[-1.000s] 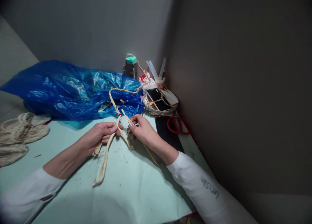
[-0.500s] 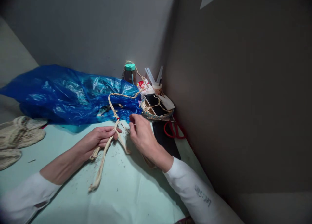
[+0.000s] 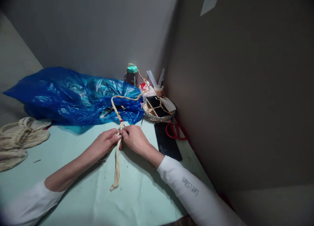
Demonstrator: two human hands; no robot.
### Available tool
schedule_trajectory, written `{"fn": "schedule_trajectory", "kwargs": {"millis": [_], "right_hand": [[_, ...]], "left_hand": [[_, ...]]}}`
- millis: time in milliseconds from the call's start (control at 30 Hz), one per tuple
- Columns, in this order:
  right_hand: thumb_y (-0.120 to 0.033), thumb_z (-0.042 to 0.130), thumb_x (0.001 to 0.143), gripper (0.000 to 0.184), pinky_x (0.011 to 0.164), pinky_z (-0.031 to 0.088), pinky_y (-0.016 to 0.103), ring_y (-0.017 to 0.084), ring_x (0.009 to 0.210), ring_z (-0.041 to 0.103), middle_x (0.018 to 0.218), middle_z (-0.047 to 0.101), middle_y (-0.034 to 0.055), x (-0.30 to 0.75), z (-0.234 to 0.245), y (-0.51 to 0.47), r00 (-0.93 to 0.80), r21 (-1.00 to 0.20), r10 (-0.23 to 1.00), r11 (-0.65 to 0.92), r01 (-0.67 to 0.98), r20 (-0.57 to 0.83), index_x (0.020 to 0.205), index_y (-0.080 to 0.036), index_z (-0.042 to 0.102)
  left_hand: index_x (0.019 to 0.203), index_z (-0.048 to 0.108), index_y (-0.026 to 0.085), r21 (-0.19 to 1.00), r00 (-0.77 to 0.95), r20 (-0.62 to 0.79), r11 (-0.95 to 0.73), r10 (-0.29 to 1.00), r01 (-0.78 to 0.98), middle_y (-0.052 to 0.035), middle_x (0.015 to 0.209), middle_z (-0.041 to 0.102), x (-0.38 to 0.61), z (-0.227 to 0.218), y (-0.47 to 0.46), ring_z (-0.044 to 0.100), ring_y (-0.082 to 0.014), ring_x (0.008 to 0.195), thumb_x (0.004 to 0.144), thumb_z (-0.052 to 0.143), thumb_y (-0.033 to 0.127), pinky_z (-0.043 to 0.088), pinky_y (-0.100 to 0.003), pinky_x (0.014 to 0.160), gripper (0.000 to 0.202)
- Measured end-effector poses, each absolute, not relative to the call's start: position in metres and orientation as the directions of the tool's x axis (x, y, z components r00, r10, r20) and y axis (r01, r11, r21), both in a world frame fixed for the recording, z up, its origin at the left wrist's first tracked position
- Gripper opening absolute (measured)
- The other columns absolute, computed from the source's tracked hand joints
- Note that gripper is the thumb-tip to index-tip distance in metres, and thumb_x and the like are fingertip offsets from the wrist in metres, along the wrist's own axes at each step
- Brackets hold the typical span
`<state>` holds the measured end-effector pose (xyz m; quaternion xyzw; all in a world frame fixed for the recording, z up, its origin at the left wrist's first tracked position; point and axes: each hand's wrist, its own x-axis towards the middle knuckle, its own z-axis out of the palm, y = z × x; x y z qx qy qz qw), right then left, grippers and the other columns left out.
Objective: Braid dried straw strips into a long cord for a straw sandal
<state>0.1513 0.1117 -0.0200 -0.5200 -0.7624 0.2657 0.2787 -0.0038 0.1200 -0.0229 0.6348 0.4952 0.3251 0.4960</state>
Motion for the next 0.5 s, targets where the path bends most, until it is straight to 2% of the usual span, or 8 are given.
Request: {"fn": "schedule_trajectory", "kwargs": {"millis": [100, 200, 333, 500], "right_hand": [[-0.024, 0.046, 0.087, 0.029, 0.056, 0.025, 0.023, 0.01, 0.054, 0.04, 0.054, 0.049, -0.0023, 0.153, -0.022, 0.112, -0.229, -0.669, 0.954, 0.3, 0.68, 0.196, 0.062, -0.015, 0.058], [-0.022, 0.045, 0.086, 0.03, 0.057, 0.027, 0.023, 0.01, 0.054, 0.041, 0.053, 0.049, -0.0024, 0.153, -0.026, 0.111, -0.196, -0.729, 0.962, 0.273, 0.628, 0.191, 0.06, -0.015, 0.058], [-0.02, 0.044, 0.082, 0.029, 0.056, 0.028, 0.022, 0.009, 0.054, 0.041, 0.051, 0.047, -0.0032, 0.152, -0.032, 0.109, -0.17, -0.841, 0.971, 0.232, 0.489, 0.169, 0.054, -0.015, 0.052], [-0.03, 0.05, 0.08, 0.026, 0.05, 0.023, 0.022, 0.007, 0.05, 0.033, 0.051, 0.038, -0.0056, 0.149, -0.036, 0.106, -0.171, -0.98, 0.985, 0.061, 0.19, 0.028, 0.059, -0.016, 0.05]], "left_hand": [[0.054, 0.053, 0.02, 0.809, 0.33, 0.05, -0.232, 0.943, 0.539, -0.0004, 0.055, 0.061, -0.006, -0.013, 0.117, 0.051, -0.0173, 0.06, 0.082, 0.049, 0.021, 0.031, -0.027, 0.062, 0.028], [0.051, 0.05, 0.021, 0.737, 0.331, 0.048, -0.258, 0.942, 0.625, -0.0013, 0.053, 0.062, -0.004, -0.006, 0.111, 0.053, -0.0185, 0.056, 0.085, 0.045, 0.021, 0.031, -0.028, 0.062, 0.034], [0.055, 0.048, 0.022, 0.652, 0.339, 0.087, -0.311, 0.937, 0.691, -0.0021, 0.05, 0.057, 0.005, -0.007, 0.097, 0.051, -0.0195, 0.053, 0.085, 0.045, 0.021, 0.03, -0.029, 0.06, 0.031], [0.069, 0.054, 0.02, 0.511, 0.367, 0.04, -0.334, 0.929, 0.792, -0.0054, 0.06, 0.062, 0.016, -0.009, 0.079, 0.055, -0.02, 0.056, 0.088, 0.035, 0.017, 0.032, -0.03, 0.062, 0.027]]}}
